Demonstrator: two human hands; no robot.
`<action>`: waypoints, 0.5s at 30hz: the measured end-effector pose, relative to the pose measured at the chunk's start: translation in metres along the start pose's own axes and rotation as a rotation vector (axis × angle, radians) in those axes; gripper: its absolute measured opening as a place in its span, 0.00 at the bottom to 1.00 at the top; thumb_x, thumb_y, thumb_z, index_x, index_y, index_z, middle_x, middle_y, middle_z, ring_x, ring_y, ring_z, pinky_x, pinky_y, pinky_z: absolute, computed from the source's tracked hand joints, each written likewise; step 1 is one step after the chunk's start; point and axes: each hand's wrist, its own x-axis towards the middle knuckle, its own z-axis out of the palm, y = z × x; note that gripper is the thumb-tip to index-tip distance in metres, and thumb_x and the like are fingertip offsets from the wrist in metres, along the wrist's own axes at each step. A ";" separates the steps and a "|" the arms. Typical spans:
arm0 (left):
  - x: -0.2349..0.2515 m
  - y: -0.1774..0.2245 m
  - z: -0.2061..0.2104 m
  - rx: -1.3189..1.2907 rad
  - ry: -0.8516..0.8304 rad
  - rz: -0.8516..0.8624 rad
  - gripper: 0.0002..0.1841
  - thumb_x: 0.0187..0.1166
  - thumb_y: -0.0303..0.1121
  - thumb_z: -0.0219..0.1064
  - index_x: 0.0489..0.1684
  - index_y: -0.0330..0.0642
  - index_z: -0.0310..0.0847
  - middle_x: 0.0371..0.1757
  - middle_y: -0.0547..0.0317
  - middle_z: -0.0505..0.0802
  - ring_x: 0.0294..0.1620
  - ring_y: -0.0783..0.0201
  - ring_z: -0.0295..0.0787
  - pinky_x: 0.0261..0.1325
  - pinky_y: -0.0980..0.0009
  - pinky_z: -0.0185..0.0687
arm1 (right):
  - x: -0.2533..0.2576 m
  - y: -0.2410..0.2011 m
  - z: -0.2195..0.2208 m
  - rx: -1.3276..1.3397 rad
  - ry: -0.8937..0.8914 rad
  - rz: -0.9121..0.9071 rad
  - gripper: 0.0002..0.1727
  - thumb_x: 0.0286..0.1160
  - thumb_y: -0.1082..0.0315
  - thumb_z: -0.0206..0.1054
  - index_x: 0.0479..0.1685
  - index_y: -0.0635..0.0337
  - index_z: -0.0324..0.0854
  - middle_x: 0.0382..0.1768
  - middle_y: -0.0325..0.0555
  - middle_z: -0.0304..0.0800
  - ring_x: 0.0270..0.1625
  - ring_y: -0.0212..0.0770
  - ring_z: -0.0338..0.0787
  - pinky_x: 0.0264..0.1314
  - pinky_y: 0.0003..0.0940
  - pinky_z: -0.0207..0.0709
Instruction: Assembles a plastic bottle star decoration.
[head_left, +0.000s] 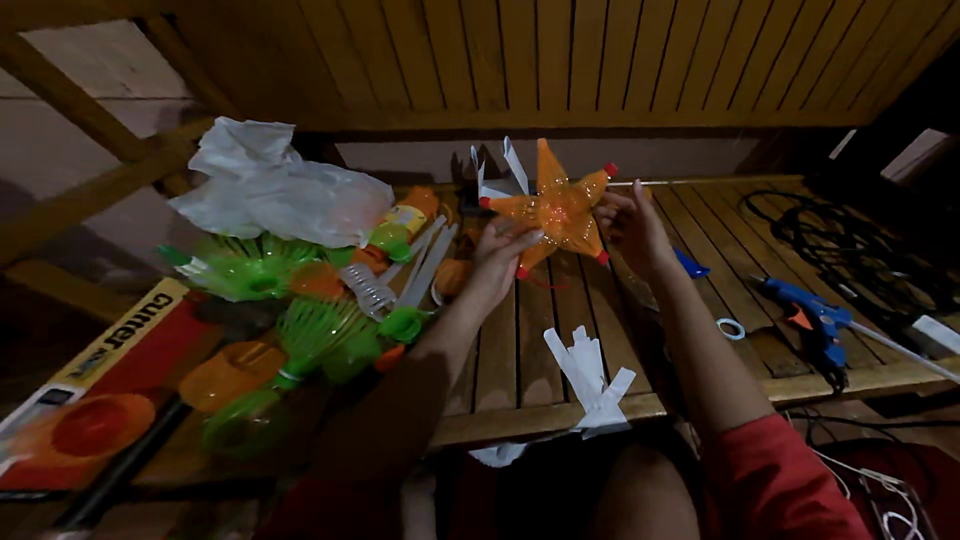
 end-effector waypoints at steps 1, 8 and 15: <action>0.001 -0.001 0.000 -0.013 0.015 0.004 0.32 0.80 0.25 0.68 0.82 0.37 0.55 0.65 0.52 0.84 0.63 0.65 0.85 0.68 0.65 0.82 | 0.000 0.003 0.000 -0.038 -0.033 0.003 0.37 0.93 0.40 0.34 0.78 0.61 0.72 0.60 0.43 0.87 0.58 0.33 0.85 0.61 0.36 0.77; -0.001 0.004 0.003 -0.196 0.075 0.085 0.27 0.82 0.22 0.62 0.79 0.42 0.58 0.64 0.57 0.82 0.63 0.67 0.82 0.70 0.66 0.79 | -0.007 0.007 0.007 -0.183 -0.175 -0.028 0.23 0.89 0.54 0.55 0.69 0.62 0.76 0.55 0.43 0.90 0.56 0.33 0.88 0.58 0.34 0.82; -0.006 0.005 0.011 -0.277 0.079 0.033 0.26 0.84 0.21 0.60 0.79 0.41 0.57 0.66 0.57 0.80 0.65 0.67 0.80 0.72 0.67 0.77 | -0.011 0.007 0.017 0.013 -0.119 -0.162 0.11 0.86 0.70 0.60 0.59 0.64 0.80 0.42 0.37 0.92 0.42 0.28 0.91 0.48 0.25 0.86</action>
